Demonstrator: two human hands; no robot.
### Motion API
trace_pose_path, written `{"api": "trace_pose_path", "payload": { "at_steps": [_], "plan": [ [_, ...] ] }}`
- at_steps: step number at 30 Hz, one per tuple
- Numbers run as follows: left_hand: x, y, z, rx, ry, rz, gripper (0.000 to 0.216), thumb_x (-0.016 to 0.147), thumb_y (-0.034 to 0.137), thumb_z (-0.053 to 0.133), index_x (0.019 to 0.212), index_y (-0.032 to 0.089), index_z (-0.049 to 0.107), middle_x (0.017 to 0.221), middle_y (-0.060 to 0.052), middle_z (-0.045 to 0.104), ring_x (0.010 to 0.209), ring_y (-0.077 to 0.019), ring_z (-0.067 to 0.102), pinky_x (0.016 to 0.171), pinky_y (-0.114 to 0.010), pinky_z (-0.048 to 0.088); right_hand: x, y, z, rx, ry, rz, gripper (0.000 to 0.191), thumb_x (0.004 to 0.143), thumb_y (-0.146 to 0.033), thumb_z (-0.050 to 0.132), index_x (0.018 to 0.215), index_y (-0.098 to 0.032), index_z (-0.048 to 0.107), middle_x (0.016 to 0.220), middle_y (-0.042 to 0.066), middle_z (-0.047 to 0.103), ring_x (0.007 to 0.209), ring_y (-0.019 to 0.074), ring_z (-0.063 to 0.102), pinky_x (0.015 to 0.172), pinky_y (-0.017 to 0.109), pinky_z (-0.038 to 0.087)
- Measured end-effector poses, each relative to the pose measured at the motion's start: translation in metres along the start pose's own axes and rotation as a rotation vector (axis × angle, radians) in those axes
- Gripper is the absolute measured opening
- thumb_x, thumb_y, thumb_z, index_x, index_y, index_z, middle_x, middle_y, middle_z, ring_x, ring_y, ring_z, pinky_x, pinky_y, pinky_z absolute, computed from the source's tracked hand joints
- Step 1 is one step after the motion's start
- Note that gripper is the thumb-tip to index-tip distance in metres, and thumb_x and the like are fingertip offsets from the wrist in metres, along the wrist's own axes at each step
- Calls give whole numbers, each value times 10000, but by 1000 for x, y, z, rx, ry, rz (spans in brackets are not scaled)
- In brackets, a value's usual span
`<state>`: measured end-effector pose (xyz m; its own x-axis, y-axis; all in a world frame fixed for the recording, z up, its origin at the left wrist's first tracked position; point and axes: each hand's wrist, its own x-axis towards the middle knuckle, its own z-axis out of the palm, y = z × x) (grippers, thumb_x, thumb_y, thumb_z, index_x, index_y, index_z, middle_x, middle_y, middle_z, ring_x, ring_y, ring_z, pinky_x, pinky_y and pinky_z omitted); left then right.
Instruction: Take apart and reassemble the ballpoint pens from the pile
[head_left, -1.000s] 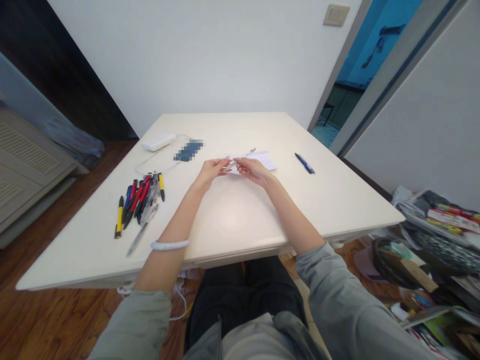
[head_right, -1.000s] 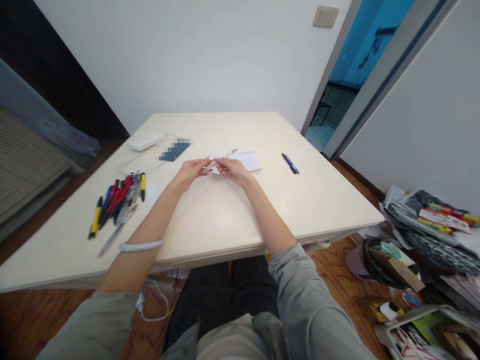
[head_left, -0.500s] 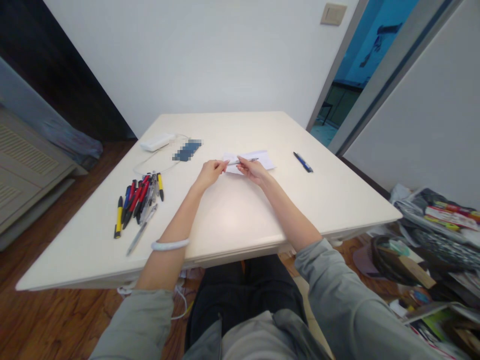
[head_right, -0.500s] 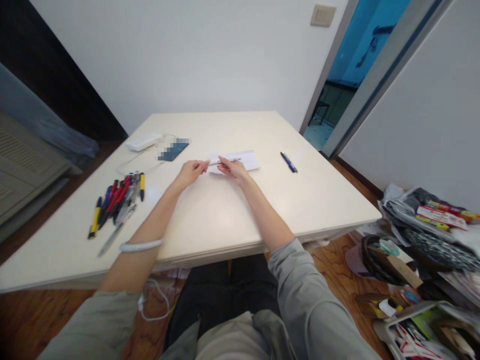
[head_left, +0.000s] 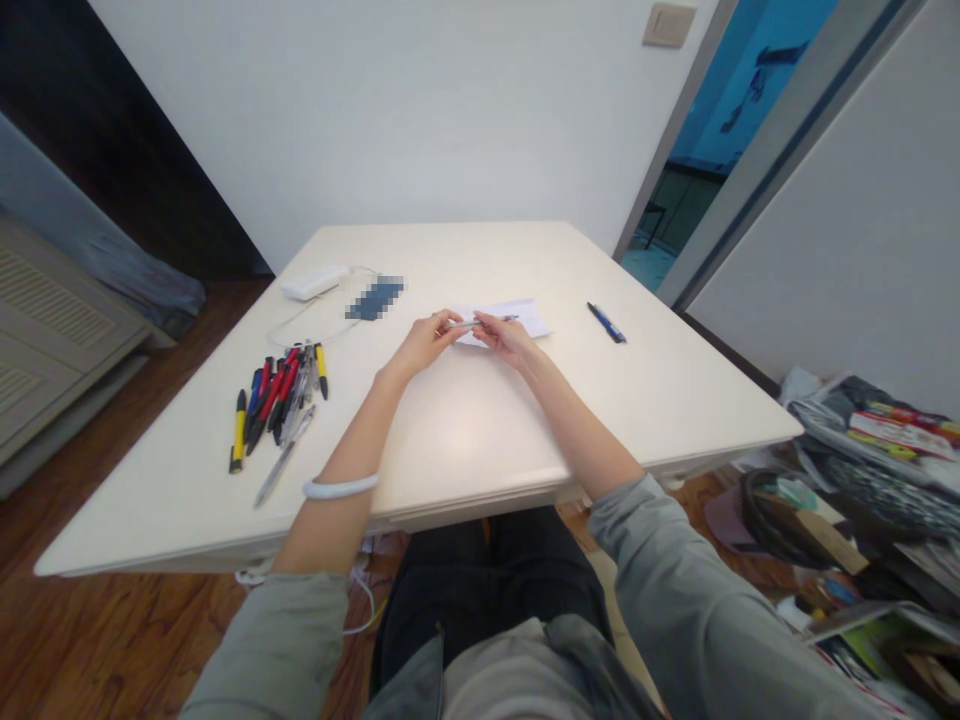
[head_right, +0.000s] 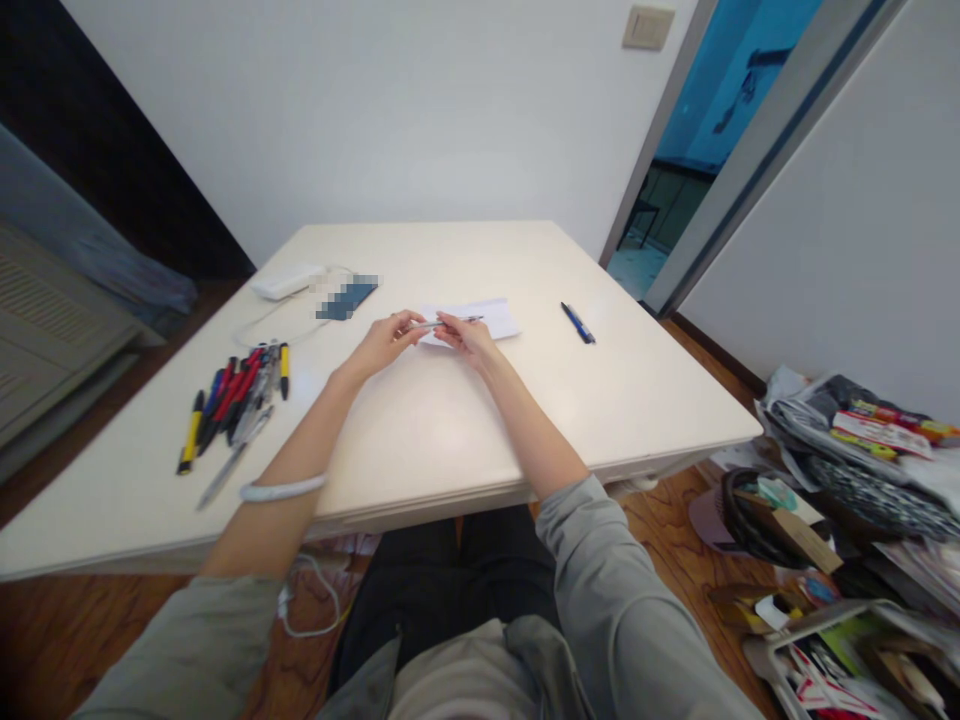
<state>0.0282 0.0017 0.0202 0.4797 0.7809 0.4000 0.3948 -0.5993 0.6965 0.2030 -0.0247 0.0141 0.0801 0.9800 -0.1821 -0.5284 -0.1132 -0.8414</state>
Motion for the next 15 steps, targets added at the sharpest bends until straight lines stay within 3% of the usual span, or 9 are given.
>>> {"api": "trace_pose_path", "payload": {
  "at_steps": [4,9,15],
  "plan": [
    [-3,2,-4,236,-78,92,308,931,496,588,948,199,668,696,-9,636,650,-178,561,646,-278,387,-3,-4,-2,-91,0,27,184,897,-135,721,725,-119,659,538,0,665,427,58,576,455,120,497],
    [-4,0,-5,465,-144,79,226,954,417,560,951,213,658,787,-59,684,776,-237,634,680,-287,394,-1,-2,-2,-173,-43,2,267,898,-139,717,651,-128,618,488,-22,614,380,35,475,400,131,393],
    [-2,-1,-4,331,-162,79,304,978,364,456,749,218,591,675,-30,628,683,-202,588,677,-278,390,-5,-3,1,-194,-78,-29,275,892,-128,714,632,-117,624,483,-20,607,398,33,477,443,137,394]
  ]
}}
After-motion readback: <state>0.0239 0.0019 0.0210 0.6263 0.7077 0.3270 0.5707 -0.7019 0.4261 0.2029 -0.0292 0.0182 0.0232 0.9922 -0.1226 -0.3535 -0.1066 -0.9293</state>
